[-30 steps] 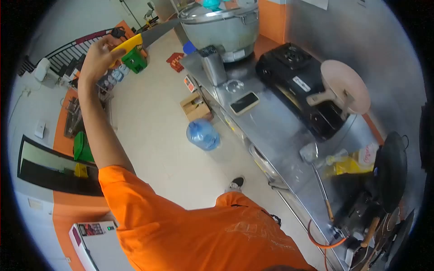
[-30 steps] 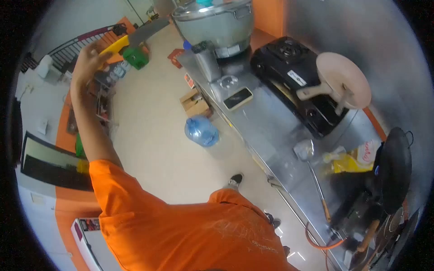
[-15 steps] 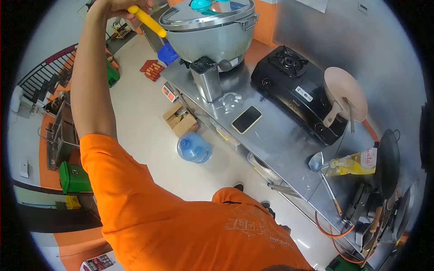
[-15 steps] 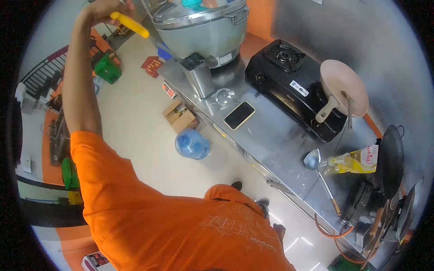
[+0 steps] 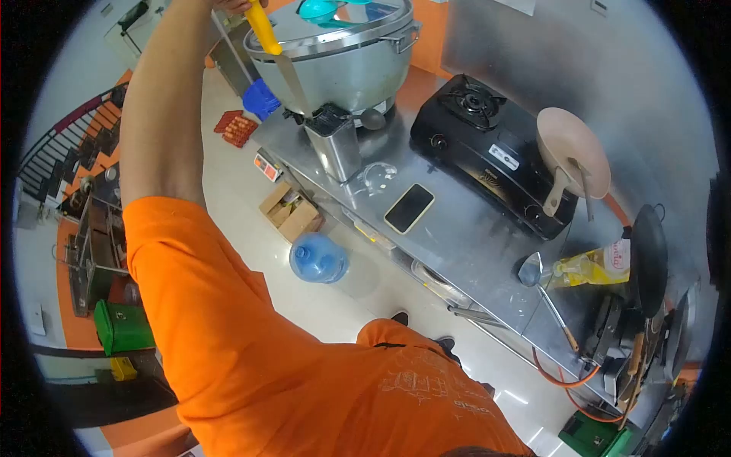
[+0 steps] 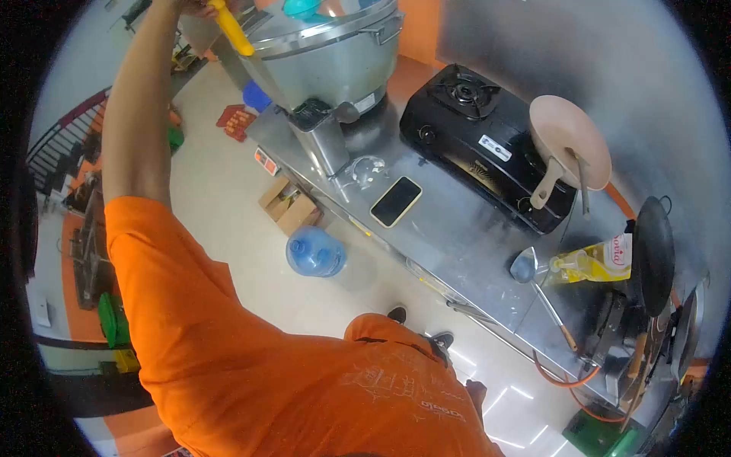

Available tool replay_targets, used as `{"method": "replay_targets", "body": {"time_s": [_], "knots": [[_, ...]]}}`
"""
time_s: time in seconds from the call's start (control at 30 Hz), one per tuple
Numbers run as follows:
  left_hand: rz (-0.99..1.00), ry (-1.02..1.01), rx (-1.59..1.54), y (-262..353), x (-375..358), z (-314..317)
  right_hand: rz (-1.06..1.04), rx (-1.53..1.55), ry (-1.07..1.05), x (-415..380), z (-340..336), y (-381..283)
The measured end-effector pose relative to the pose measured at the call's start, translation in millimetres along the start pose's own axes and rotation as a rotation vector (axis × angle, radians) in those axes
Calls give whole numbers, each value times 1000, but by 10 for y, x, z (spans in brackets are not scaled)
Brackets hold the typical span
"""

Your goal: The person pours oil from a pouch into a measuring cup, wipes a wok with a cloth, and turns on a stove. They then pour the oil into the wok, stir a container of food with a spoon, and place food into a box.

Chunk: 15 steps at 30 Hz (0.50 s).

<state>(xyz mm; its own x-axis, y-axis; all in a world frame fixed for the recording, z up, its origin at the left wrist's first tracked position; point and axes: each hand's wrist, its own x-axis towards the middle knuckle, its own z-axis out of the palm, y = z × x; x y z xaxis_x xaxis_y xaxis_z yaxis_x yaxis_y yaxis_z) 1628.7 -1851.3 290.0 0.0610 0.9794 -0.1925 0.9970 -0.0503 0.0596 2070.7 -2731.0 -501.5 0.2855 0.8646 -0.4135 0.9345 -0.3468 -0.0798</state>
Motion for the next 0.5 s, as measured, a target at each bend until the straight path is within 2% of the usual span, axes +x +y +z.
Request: {"method": "replay_targets", "body": {"time_s": [0.03, 0.1, 0.2, 0.23, 0.27, 0.3, 0.33, 0.37, 0.43, 0.47, 0.5], "knots": [[-27, 7, -19, 50, -5, 69, 170, 245, -48, 20, -240, -111], [-59, 12, -52, 94, 15, 212, 546, 749, -9, 75, -1099, -560], [-58, 14, -87, 160, 130, 369, 653, 852, 42, 92, -1593, -913], [-56, 15, -109, 165, 151, 430, 662, 855, 40, 74, -1419, -819], [-59, 12, -117, 192, 211, 527, 573, 751, 17, 54, -1159, -669], [-58, 9, -137, 210, 260, 637, 486, 649, -4, 1, -615, -369], [-47, 11, -140, 229, 278, 735, 30, 5, 16, 21, -108, -183], [-19, 22, -152, 188, 382, 849, 50, 15, 28, 13, -167, -215], [176, 59, 31, -85, 901, 1186, 222, 417, 153, -234, -452, -375], [437, 42, -50, -592, 1601, 1395, 18, 360, 313, -262, 355, -92], [98, -88, -81, -180, 1149, 1480, 158, 198, 95, -348, 157, -221]]}}
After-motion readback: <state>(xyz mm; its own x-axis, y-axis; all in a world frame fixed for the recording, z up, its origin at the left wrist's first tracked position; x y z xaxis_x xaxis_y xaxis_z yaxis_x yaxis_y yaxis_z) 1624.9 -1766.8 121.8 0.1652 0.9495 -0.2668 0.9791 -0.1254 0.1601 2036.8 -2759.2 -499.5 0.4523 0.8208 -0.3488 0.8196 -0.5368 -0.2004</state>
